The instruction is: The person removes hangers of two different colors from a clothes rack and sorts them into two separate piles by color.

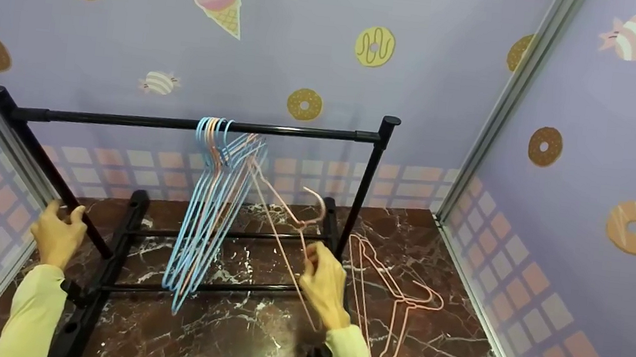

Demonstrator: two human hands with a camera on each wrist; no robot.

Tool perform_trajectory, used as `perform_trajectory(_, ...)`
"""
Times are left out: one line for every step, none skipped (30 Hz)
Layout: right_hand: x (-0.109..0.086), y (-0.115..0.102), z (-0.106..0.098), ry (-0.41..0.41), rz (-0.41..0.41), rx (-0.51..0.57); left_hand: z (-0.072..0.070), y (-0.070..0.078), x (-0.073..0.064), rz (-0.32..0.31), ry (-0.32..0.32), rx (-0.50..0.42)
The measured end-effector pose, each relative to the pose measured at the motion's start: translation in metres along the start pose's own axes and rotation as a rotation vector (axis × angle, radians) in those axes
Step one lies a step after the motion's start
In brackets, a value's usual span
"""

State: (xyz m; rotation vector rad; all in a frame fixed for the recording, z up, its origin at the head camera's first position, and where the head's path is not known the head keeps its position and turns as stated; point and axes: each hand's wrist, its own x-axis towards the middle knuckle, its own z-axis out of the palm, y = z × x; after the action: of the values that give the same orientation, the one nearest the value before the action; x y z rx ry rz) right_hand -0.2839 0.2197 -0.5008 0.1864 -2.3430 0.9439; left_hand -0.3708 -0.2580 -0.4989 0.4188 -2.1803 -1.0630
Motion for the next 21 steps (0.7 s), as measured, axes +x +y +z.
perform_trajectory(-0.003,0.003,-0.004,-0.007,0.006,0.001,0.0,0.0,0.0,0.001,0.002,-0.003)
perform_trajectory(-0.006,0.006,-0.009,-0.008,0.008,-0.01,0.0,0.0,0.0,0.002,0.005,-0.004)
perform_trajectory(-0.01,0.009,-0.013,-0.004,0.003,-0.022,0.0,0.0,0.0,0.003,0.006,-0.004)
perform_trajectory(-0.013,0.012,-0.018,0.002,-0.005,-0.033,0.0,0.0,0.0,0.003,0.005,-0.004)
perform_trajectory(-0.016,0.016,-0.023,0.009,-0.013,-0.044,0.0,0.0,0.0,0.004,0.004,-0.003)
perform_trajectory(-0.019,0.02,-0.027,0.014,-0.022,-0.056,0.0,0.0,0.0,0.004,0.003,-0.002)
perform_trajectory(-0.022,0.023,-0.032,0.024,-0.029,-0.069,0.0,0.0,0.0,0.003,0.001,0.0)
perform_trajectory(-0.026,0.027,-0.036,0.035,-0.037,-0.082,0.0,0.0,0.001,0.003,-0.001,0.002)
perform_trajectory(-0.029,0.031,-0.04,0.042,-0.042,-0.089,-0.001,0.0,0.001,0.002,-0.002,0.003)
perform_trajectory(-0.032,0.035,-0.044,0.046,-0.036,-0.097,-0.001,0.0,0.001,0.001,0.0,0.002)
perform_trajectory(-0.036,0.039,-0.047,0.047,-0.027,-0.103,-0.002,0.0,0.001,0.001,0.002,0.004)
perform_trajectory(-0.04,0.043,-0.051,0.047,-0.014,-0.104,-0.002,0.0,0.001,0.001,0.004,0.005)
perform_trajectory(-0.043,0.048,-0.054,0.048,-0.002,-0.11,-0.002,0.0,0.0,0.001,0.005,0.004)
perform_trajectory(-0.047,0.052,-0.058,0.046,0.017,-0.111,-0.002,0.0,0.0,0.002,0.004,0.003)
perform_trajectory(-0.051,0.057,-0.062,0.047,0.04,-0.114,-0.002,0.0,0.0,0.005,0.004,0.004)
perform_trajectory(-0.054,0.061,-0.065,0.048,0.063,-0.114,-0.002,0.0,0.0,0.009,0.003,0.003)
perform_trajectory(-0.057,0.065,-0.068,0.051,0.083,-0.11,-0.001,0.0,0.0,0.012,0.0,0.003)
perform_trajectory(-0.06,0.069,-0.072,0.059,0.101,-0.111,-0.001,0.0,0.001,0.015,-0.005,0.004)
perform_trajectory(-0.063,0.073,-0.075,0.068,0.121,-0.115,-0.001,0.0,0.0,0.017,-0.009,0.006)
perform_trajectory(-0.065,0.077,-0.078,0.078,0.142,-0.108,0.0,0.0,0.0,0.017,-0.013,0.008)
perform_trajectory(-0.067,0.081,-0.081,0.089,0.16,-0.111,0.0,0.0,0.0,0.018,-0.013,0.01)
